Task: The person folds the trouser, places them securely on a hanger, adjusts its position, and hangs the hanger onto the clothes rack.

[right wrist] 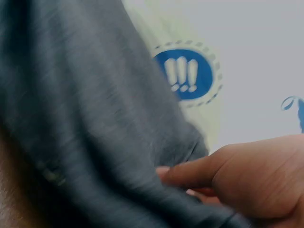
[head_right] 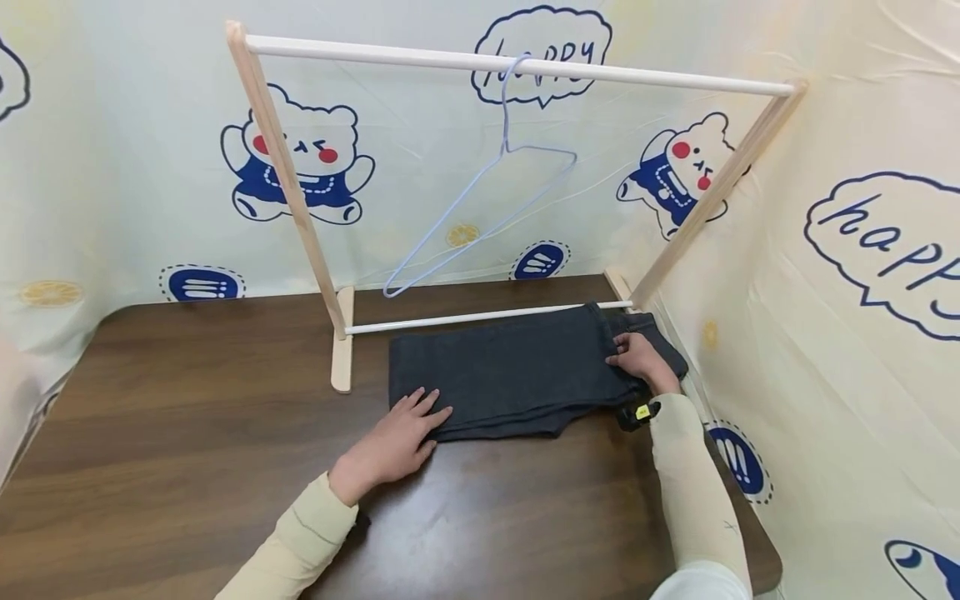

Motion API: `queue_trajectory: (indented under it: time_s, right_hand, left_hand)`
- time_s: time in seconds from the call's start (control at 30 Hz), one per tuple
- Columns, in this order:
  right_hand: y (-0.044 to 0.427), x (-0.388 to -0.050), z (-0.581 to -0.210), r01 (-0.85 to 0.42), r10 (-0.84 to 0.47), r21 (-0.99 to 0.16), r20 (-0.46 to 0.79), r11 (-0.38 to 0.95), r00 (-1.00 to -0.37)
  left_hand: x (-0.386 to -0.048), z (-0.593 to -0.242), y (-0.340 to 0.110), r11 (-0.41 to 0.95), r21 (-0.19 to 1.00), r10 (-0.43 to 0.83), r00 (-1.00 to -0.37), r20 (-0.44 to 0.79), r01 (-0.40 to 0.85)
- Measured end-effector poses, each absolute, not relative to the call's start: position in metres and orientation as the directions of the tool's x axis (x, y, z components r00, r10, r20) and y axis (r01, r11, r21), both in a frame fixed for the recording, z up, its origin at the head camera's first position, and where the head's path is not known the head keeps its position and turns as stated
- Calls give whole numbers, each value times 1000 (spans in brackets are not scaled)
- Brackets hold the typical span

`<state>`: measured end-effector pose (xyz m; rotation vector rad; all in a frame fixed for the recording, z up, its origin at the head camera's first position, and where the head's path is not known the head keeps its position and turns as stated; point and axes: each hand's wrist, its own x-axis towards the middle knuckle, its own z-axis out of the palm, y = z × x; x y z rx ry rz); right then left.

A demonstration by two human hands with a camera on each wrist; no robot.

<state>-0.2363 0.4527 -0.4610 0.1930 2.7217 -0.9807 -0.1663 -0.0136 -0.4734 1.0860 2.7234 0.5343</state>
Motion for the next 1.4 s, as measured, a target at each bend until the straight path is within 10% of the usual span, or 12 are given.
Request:
queue_trajectory:
  time_s: [0.2, 0.53, 1.4]
  right_hand:
    - [450, -241, -467, 210, 47, -620, -269, 756, -962]
    - [449, -233, -473, 179, -43, -697, -289, 694, -956]
    - [316, -207, -483, -14, -208, -722, -180, 692, -961]
  left_hand:
    - [-190, -469, -32, 652, 606, 448, -876, 177, 456]
    - [-214, -469, -60, 368, 914, 359, -880, -311, -172]
    - [-196, -447, -189, 540, 830, 280, -960, -23, 138]
